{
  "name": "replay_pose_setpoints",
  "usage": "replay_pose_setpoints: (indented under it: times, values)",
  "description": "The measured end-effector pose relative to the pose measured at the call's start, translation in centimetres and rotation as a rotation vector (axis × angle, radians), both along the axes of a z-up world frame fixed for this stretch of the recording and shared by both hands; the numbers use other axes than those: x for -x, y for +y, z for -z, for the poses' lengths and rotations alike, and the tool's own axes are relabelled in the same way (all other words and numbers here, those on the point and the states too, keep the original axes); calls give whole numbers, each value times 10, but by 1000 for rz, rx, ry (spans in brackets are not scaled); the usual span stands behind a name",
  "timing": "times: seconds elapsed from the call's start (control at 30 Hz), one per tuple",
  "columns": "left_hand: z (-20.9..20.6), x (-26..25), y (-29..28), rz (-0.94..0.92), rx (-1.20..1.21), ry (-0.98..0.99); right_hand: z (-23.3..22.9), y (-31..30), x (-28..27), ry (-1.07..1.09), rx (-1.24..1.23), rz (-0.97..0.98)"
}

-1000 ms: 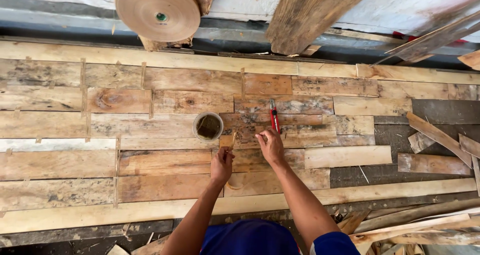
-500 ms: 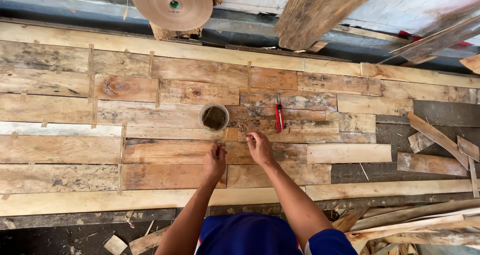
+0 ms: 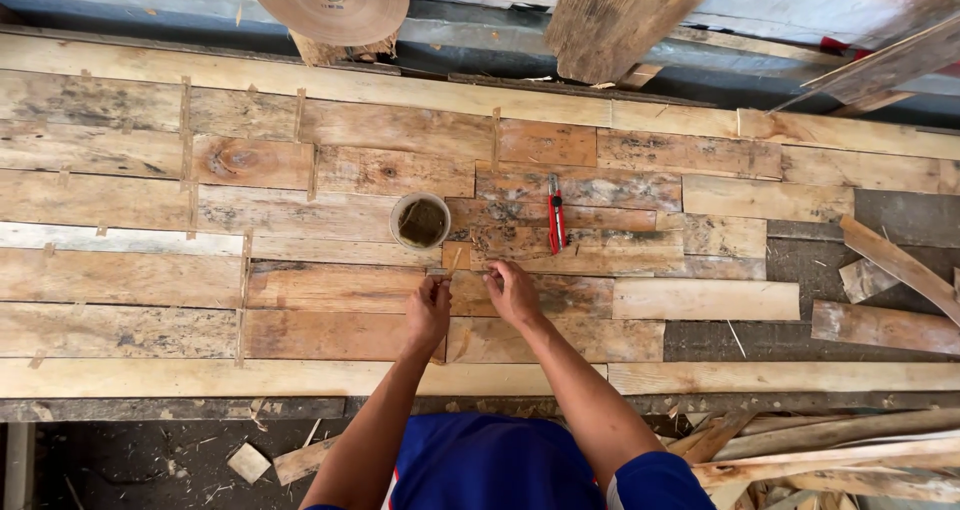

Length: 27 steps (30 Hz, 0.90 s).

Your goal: Applying thin wood veneer or adhesive strips to a wooden surface and trimming them with a utility knife.

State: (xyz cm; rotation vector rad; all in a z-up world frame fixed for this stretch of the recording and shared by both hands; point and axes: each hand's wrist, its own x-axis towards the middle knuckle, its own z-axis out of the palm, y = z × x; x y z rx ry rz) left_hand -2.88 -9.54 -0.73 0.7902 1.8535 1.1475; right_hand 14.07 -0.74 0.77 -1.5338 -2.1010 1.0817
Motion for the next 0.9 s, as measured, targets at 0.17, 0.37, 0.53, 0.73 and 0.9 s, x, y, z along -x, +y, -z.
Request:
replay_pose_setpoints:
  times: [0.17,0.37,0.53,0.73,0.9]
  values:
    - [2,-2,2,-23,-20,13,6,23,-1,-103,-238,-104]
    - [0,-7,-2,-58,13,47,-2,64,17,-411,-181,-393]
    - [-11,-21,-13,-86,77,93,9,73,12,-515,-143,-482]
    - [-6,-30,-18,-164,120,115,-3,73,-1,-444,-254,-491]
    - [1,-17,-16,-331,-1,32,27,73,13,-291,-361,-405]
